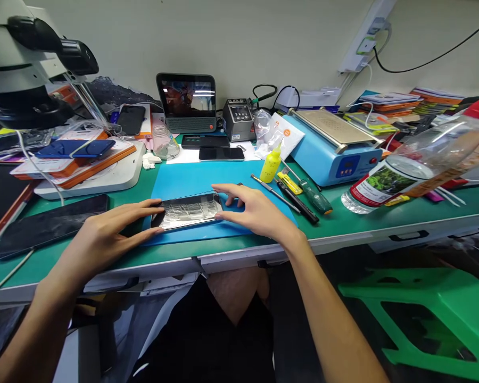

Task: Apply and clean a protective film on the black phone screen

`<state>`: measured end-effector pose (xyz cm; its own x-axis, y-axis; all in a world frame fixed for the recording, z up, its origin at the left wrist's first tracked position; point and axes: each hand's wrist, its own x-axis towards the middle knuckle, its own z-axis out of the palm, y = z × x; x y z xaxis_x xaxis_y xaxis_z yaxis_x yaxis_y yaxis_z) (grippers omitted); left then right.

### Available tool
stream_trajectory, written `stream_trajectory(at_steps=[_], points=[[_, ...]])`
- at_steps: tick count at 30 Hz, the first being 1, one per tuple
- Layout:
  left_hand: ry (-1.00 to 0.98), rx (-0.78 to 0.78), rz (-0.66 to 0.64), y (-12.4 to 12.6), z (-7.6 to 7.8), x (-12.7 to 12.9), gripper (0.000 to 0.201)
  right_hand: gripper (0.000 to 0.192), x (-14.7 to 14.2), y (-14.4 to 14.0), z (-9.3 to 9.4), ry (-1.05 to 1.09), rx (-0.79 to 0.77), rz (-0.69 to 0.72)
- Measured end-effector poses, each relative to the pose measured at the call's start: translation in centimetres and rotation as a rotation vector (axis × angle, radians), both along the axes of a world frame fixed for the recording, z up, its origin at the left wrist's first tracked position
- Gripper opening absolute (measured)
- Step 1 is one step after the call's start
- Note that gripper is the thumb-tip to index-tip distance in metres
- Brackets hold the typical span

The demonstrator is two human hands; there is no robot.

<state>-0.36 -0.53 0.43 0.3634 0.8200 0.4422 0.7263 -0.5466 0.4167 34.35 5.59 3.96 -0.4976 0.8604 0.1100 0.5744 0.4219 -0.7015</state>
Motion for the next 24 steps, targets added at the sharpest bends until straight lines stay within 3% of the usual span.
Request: stream_trajectory(at_steps=[12,18,24], points=[[0.039,-0.095,0.112,-0.4,0.4,0.3,0.066,0.067,0.2,0.6,-1.0,0.022,0.067,0.004],[0.01,-0.171,0.105,-0.3,0.6,0.5,0.089,0.063,0.7,0.8,-0.9,-0.031,0.067,-0.003],[0.058,-0.21,0.159,0.0,0.5,0.4,0.088,0.062,0.8,0.9,-1.4,-0.086,0.127,-0.044]])
